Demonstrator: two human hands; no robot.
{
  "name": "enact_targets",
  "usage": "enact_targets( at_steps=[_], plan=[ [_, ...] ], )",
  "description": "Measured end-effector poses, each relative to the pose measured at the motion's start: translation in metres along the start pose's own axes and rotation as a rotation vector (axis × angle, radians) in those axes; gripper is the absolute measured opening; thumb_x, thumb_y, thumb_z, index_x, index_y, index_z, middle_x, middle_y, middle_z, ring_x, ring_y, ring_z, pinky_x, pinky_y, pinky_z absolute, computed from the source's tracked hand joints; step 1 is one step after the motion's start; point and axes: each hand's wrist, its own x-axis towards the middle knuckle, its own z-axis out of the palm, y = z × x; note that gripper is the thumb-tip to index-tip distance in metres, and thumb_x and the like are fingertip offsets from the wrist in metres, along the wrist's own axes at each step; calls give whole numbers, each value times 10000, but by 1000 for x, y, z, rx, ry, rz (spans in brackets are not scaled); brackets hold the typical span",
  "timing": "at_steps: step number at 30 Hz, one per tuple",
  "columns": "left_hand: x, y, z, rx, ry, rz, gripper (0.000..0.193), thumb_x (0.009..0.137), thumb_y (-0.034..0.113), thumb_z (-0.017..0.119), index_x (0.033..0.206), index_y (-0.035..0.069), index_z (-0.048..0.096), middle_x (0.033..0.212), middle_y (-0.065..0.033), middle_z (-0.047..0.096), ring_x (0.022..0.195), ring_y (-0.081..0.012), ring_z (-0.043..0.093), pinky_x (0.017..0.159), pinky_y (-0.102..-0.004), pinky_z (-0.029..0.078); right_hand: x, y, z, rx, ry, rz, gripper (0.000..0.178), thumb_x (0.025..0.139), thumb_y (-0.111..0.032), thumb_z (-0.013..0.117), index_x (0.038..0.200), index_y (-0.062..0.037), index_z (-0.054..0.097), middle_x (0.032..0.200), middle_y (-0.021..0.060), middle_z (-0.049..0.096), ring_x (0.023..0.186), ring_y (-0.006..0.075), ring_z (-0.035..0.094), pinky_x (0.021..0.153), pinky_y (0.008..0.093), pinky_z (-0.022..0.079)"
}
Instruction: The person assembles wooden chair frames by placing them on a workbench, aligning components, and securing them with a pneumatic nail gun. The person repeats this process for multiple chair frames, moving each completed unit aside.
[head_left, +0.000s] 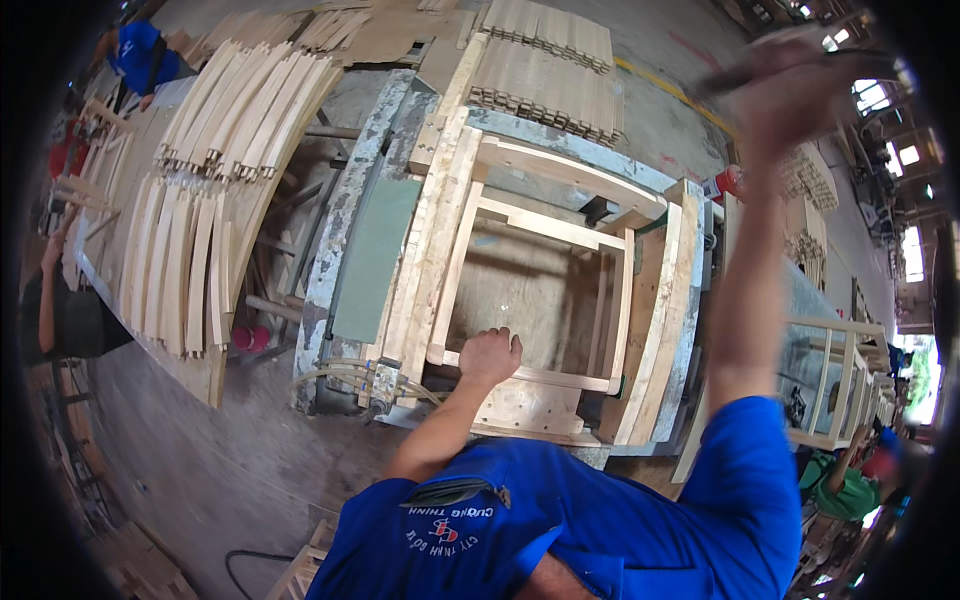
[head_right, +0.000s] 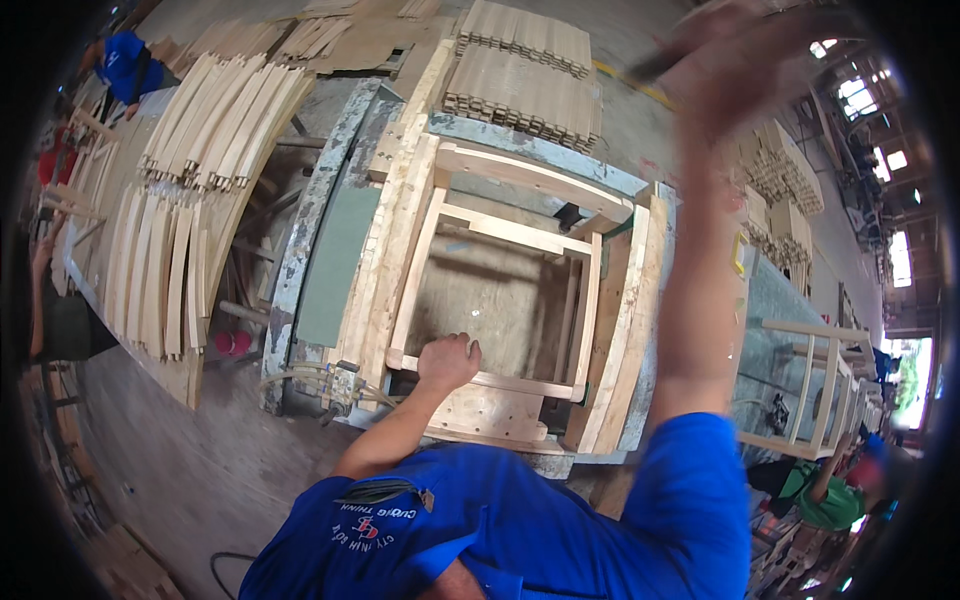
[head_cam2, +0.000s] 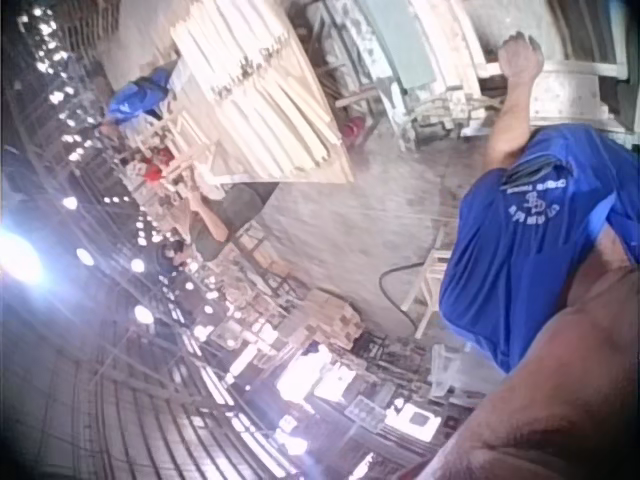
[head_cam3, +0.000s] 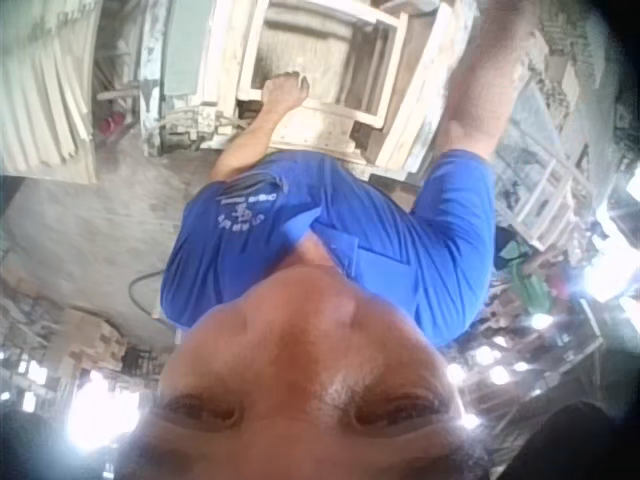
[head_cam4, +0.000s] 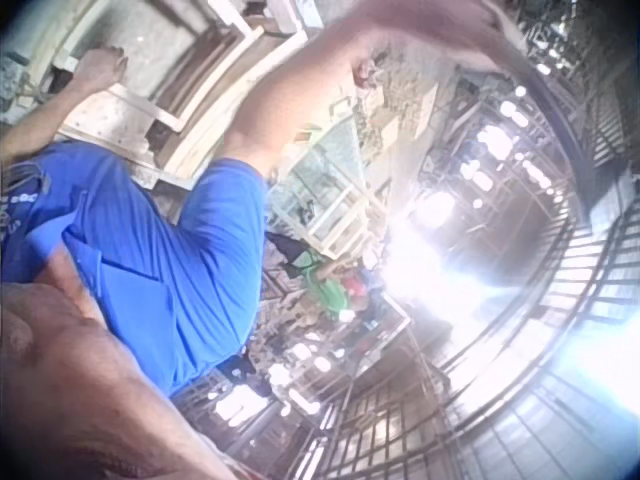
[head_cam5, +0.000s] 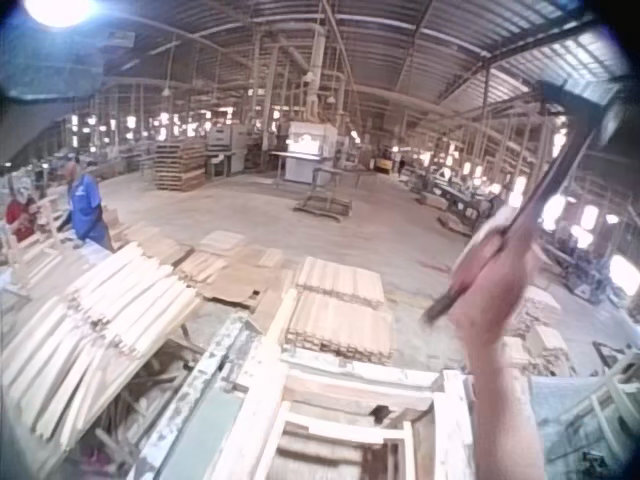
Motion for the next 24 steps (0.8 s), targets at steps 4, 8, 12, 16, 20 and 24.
enact_targets(
  at_steps=[4,8,12,16,20,24],
  plan=[
    [0,16,9,-32,-15,181,424,996,397,516,1013,31,732,977,-238,745,917,-401,739,863,-524,586,-209,166,-81,-618,-529,1360,491,1093,-403,479,1279,22,637,984,284,716,1001,461,684,931,553,517],
    [-20,-5,14,-15,-54,5,420,995,386,507,1003,30,731,993,-243,749,936,-408,740,865,-517,591,-83,41,-37,-1,-516,922,481,1080,-516,515,853,-98,580,663,-31,472,507,67,400,454,283,351],
    [-3,7,-2,31,-54,40,421,1001,394,506,1031,36,726,984,-225,753,941,-393,744,858,-499,594,-44,-26,-56,76,-310,402,454,1099,-507,511,983,-79,607,625,-41,455,491,39,404,440,234,336],
    [-5,10,2,24,11,13,411,987,417,539,1025,59,738,972,-222,755,930,-404,739,847,-506,592,-80,-33,-123,3,-158,294,443,1112,-484,492,1017,-66,602,631,-32,454,492,46,379,453,234,319],
    [-1,18,2,27,12,42,406,993,382,517,1043,38,728,1009,-232,751,946,-396,737,868,-511,576,-142,-4,-231,-430,80,407,382,1105,-376,560,1102,-5,654,668,-31,497,490,34,427,435,221,340],
    [-1,26,8,51,40,32,416,985,403,528,1067,50,732,1029,-209,757,967,-394,733,881,-512,570,-220,50,-354,-723,30,526,310,1093,-331,581,1046,-48,699,677,-52,482,580,33,474,516,231,373]
  ],
)
